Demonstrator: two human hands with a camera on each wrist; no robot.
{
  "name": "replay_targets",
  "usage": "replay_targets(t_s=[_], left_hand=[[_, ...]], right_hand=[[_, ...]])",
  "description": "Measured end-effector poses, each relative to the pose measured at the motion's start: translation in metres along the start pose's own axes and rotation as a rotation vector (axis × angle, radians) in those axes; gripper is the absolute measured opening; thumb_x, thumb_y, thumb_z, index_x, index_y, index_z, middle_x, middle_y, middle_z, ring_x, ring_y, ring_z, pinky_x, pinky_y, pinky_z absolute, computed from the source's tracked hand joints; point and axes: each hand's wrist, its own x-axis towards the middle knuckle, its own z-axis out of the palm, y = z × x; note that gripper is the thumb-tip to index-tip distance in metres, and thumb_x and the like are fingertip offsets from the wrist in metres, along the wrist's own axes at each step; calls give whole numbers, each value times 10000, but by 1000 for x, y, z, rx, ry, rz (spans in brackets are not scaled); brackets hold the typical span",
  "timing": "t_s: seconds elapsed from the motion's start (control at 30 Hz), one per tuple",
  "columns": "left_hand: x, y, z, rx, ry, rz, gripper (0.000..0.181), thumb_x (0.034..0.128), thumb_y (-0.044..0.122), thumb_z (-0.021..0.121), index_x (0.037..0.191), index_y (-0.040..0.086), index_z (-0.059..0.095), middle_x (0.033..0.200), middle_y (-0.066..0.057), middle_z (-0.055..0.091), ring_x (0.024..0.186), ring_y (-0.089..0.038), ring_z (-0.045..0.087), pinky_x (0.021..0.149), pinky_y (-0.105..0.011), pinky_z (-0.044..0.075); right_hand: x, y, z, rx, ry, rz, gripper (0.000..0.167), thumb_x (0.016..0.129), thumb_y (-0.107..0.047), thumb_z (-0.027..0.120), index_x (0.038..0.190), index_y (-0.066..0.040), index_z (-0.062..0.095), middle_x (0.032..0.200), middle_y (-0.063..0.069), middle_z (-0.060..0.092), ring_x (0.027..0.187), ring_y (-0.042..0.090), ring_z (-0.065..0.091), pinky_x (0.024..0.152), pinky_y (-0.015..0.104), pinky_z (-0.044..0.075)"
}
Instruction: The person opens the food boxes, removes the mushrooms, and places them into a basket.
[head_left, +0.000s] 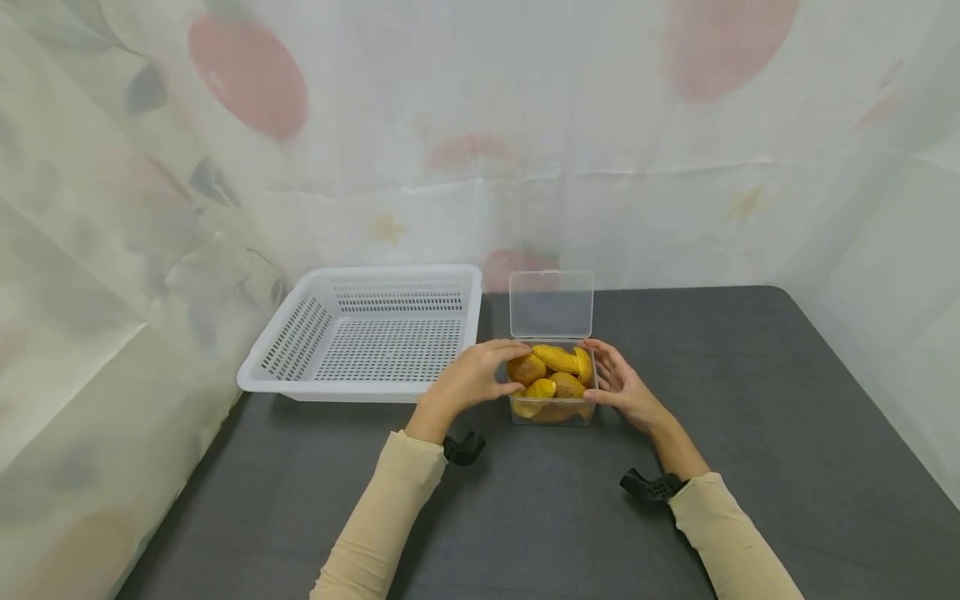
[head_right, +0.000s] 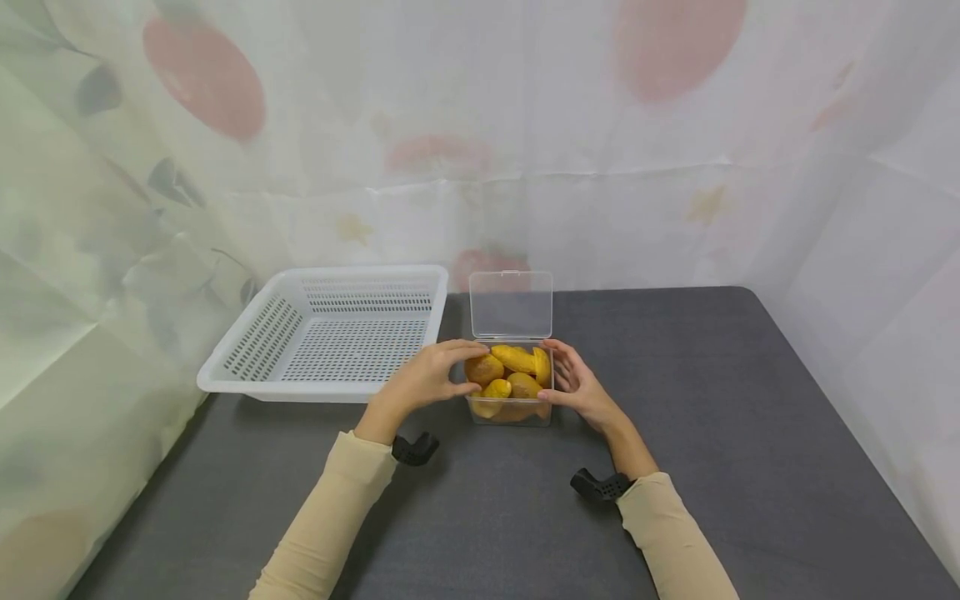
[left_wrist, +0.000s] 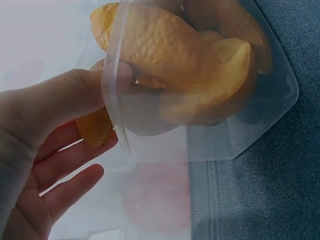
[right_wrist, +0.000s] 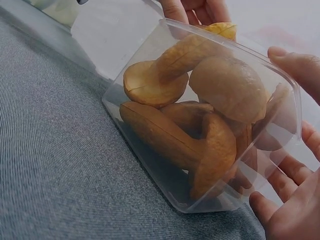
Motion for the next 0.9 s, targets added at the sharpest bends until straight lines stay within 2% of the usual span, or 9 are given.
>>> replay_targets(t_s=[0.23,0.43,0.7,0.9], left_hand=[[2,-1,1,-15,18,11,513,803,231,787,1270,87,629,1295,-86,649,1181,-227,634,991,-329,547],[1,-1,0,-13,20,8,511,802,225,789,1269,94,630,1288,-80,654,1175,-220,637,992,-328,547],[0,-1,-3,-15,44,25,507,803,226,788,1266,91,633,1278,-79,660,1168,-209,642,985,-314,551],[-4,0,-7,-5,72,36,499,812,230,780,1269,96,631,1273,-77,662,1161,-202,646,973,-306,557]], right_hand=[[0,0,0,-10,8,9,811,887,-78,665,1522,-51,162,1590,62,249,1352,-124,324,1063,26,337],[0,1,1,-14,9,10,813,888,-80,666,1521,-45,156,1600,181,182,1356,-117,314,1063,26,339],[0,3,0,2,2,-10,811,890,-82,665,1518,-33,154,1583,73,256,1361,-122,319,1074,28,334],[0,4,-1,2,0,-10,817,889,-91,671,1519,-38,155,1589,131,231,1356,-128,327,1075,30,339]])
